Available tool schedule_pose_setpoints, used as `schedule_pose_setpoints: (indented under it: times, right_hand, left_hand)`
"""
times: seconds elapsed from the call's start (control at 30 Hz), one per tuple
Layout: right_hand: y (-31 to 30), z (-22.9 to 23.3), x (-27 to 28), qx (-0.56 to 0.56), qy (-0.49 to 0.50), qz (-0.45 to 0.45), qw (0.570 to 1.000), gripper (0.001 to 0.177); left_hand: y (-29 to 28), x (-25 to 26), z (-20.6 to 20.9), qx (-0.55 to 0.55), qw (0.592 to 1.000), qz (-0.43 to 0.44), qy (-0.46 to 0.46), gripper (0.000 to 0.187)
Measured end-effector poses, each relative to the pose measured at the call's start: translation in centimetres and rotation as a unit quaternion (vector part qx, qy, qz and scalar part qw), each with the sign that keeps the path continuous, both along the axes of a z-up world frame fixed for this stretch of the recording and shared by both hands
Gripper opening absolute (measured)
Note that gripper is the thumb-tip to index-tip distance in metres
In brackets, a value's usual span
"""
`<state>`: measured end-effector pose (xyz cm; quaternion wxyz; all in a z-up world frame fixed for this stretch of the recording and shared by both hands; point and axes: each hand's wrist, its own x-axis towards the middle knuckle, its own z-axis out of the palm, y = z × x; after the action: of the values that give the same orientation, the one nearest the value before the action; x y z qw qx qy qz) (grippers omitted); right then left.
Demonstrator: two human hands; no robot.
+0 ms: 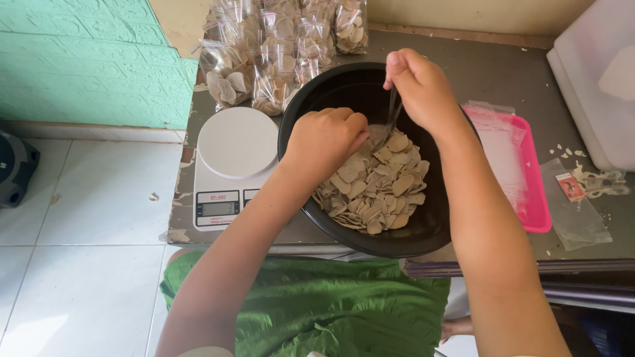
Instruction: Packaging chips into small plastic bags and weighing them on a digital scale
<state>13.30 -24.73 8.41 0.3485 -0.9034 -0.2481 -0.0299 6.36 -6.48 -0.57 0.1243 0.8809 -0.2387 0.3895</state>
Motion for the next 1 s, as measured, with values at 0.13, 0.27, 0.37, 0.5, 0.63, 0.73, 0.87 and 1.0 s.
schedule_pose_setpoints:
  times: [0.13, 0.27, 0.37, 0.5, 0.63, 0.73, 0.87, 1.0]
  right_hand:
    - [0.5, 2.0, -1.4, -0.041, 0.102, -0.049, 0.993, 0.062]
    - [1.6, 3.2, -2.6, -0.08, 0.223, -0.069, 0.969, 0.026]
    - [1.5, 2.7, -2.3, -0.055, 0.276, -0.072, 0.957, 0.014]
    - [0.6, 1.2, -0.8, 0.086, 0.295, -0.027, 0.951, 0.014]
    - [-0.7, 0.2, 0.9, 0.159, 0.263, -0.018, 0.952, 0.01]
    - [-2.0, -0.3, 2.3, 0.285, 0.236, -0.023, 0.929, 0.015]
    - [-2.6, 0.1, 2.4, 0.437, 0.168, -0.022, 0.883, 0.016]
    - [-2.6, -0.5, 2.7, 0.508, 0.13, 0.061, 0.849, 0.019]
  left_hand:
    - [-0.1, 0.0, 0.0, -0.016, 1.0, 0.001, 0.005, 0.026]
    - [-0.1, -0.5, 0.6, -0.049, 0.999, 0.001, -0.009, 0.02]
    - [-0.2, -0.7, 0.8, -0.067, 0.998, -0.002, -0.018, 0.016]
    - [0.0, -1.5, 1.9, -0.082, 0.996, -0.04, -0.024, 0.017]
    - [0.5, -2.8, 3.7, -0.158, 0.98, -0.12, 0.016, 0.045]
    - [1.0, -3.1, 4.5, -0.258, 0.958, -0.109, 0.056, 0.038]
    - [1.2, -1.9, 4.8, -0.401, 0.895, -0.072, 0.18, 0.048]
    - [2.1, -0.3, 4.3, -0.571, 0.752, -0.112, 0.309, 0.061]
